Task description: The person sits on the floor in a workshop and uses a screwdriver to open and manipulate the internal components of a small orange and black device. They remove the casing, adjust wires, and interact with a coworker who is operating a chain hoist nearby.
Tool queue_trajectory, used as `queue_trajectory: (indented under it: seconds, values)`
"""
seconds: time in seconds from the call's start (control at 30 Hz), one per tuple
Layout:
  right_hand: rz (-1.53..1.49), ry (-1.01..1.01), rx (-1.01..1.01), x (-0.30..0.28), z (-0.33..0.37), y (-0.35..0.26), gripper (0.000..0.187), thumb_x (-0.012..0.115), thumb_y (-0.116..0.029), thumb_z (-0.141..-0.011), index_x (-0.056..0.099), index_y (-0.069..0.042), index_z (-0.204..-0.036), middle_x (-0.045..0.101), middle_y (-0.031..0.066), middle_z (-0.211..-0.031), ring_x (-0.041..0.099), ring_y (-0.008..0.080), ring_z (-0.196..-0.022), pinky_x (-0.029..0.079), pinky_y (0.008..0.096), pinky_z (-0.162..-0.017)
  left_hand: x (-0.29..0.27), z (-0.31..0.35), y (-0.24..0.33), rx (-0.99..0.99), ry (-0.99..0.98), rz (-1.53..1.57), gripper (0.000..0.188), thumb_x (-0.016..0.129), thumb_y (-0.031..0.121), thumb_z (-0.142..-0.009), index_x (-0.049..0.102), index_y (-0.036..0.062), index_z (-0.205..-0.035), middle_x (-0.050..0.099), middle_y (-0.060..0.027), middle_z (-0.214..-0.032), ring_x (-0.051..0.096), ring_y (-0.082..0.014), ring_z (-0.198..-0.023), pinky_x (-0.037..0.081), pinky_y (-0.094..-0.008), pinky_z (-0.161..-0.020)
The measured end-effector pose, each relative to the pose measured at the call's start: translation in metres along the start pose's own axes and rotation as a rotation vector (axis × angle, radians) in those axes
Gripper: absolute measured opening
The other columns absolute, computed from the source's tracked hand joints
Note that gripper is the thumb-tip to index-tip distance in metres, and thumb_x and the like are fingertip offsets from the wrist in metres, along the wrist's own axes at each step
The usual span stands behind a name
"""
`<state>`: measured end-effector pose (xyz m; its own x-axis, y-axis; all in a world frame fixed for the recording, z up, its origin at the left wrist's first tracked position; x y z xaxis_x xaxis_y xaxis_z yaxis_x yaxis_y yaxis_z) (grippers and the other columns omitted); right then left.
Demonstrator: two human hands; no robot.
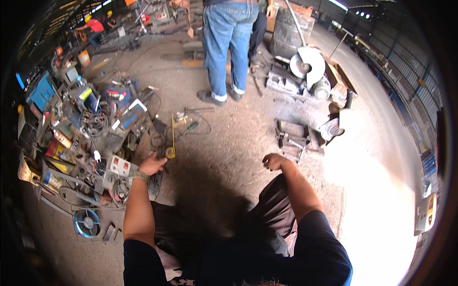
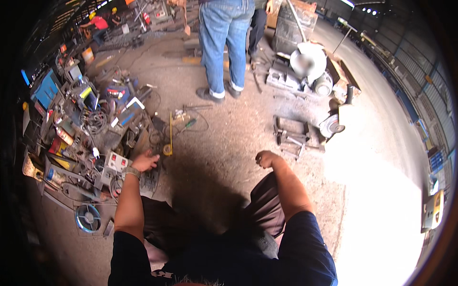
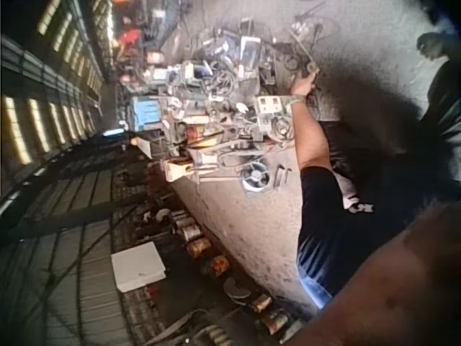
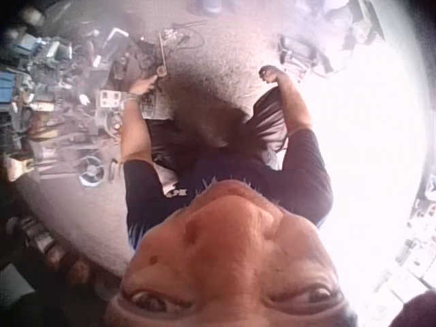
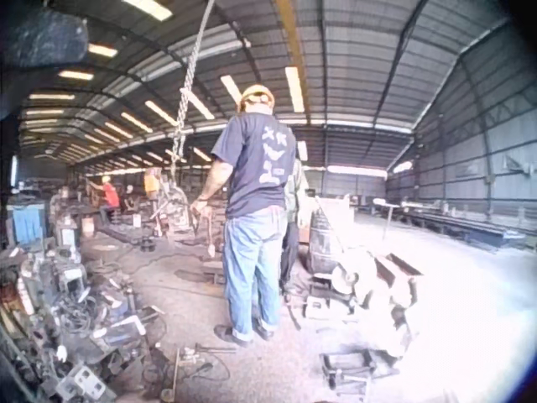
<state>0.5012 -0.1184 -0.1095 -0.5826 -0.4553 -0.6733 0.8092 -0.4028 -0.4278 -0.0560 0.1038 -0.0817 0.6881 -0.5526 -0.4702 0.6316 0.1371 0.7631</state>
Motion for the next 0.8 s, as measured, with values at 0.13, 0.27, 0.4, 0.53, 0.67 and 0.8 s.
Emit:
queue_trajectory:
  seconds: [0.13, 0.27, 0.4, 0.53, 0.67, 0.8]
  values:
    - [0.071, 0.07, -0.085, -0.014, -0.012, -0.019, 0.04, 0.066, -0.022, -0.09, 0.074, -0.003, -0.124, 0.078, 0.0198, -0.095, 0.078, 0.0293, -0.081, 0.061, 0.0428, -0.069, -0.008, -0.005, 0.001, -0.088, 0.042, -0.105, 0.097, 0.074, 0.044, -0.098, 0.021, -0.0011, -0.166, 0.073, -0.0174, -0.124, 0.075, -0.0228, -0.097, 0.059, -0.0351, -0.076]
    - [0.002, 0.092, -0.089, -0.011, 0.003, -0.018, 0.04, 0.066, -0.021, -0.09, 0.074, -0.002, -0.124, 0.078, 0.0197, -0.093, 0.077, 0.0288, -0.08, 0.06, 0.0412, -0.072, 0.008, 0.014, 0.029, -0.006, 0.012, -0.06, 0.095, 0.075, 0.045, -0.097, 0.027, -0.0025, -0.164, 0.072, -0.0155, -0.126, 0.074, -0.0171, -0.083, 0.057, -0.033, -0.068]
    - [0.014, 0.092, -0.063, -0.011, 0.003, -0.012, 0.041, 0.067, -0.023, -0.09, 0.074, -0.003, -0.125, 0.078, 0.019, -0.094, 0.077, 0.0288, -0.08, 0.06, 0.0414, -0.072, 0.008, 0.022, 0.024, 0.017, -0.023, -0.073, 0.091, 0.075, 0.045, -0.097, 0.033, -0.0023, -0.162, 0.072, -0.0159, -0.126, 0.074, -0.0177, -0.082, 0.057, -0.0329, -0.068]
    - [0.023, 0.098, -0.052, -0.013, 0.005, -0.015, 0.042, 0.067, -0.024, -0.091, 0.073, -0.004, -0.127, 0.078, 0.0193, -0.095, 0.077, 0.0289, -0.081, 0.06, 0.0419, -0.071, 0.001, 0.022, 0.004, -0.019, 0.017, -0.008, 0.088, 0.075, 0.045, -0.097, 0.037, -0.0024, -0.16, 0.073, -0.017, -0.125, 0.075, -0.0183, -0.085, 0.057, -0.033, -0.068]
    - [0.043, 0.083, -0.08, -0.013, 0.001, -0.028, 0.042, 0.067, -0.023, -0.09, 0.073, -0.004, -0.128, 0.078, 0.0196, -0.097, 0.078, 0.0292, -0.083, 0.061, 0.0417, -0.072, -0.009, 0.027, -0.013, -0.028, 0.013, -0.004, 0.091, 0.075, 0.048, -0.096, 0.036, -0.003, -0.16, 0.074, -0.0174, -0.121, 0.076, -0.0189, -0.087, 0.057, -0.0334, -0.071]
    - [0.044, 0.102, -0.152, -0.015, -0.011, -0.03, 0.04, 0.066, -0.021, -0.091, 0.073, -0.005, -0.127, 0.078, 0.0192, -0.096, 0.078, 0.0278, -0.082, 0.062, 0.0403, -0.072, -0.018, 0.048, -0.008, -0.011, 0.044, -0.074, 0.094, 0.074, 0.053, -0.096, 0.036, -0.0043, -0.16, 0.075, -0.0166, -0.118, 0.076, -0.0194, -0.088, 0.058, -0.0336, -0.074]
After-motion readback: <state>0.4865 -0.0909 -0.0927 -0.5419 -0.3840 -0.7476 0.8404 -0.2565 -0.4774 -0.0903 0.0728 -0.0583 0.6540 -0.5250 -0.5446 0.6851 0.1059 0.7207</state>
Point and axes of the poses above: each hand's wrist, its own z-axis away from the middle knuckle, its own x-axis out of the palm, y = z × x, the point moved 7 cm from there along -z, towards the middle knuckle
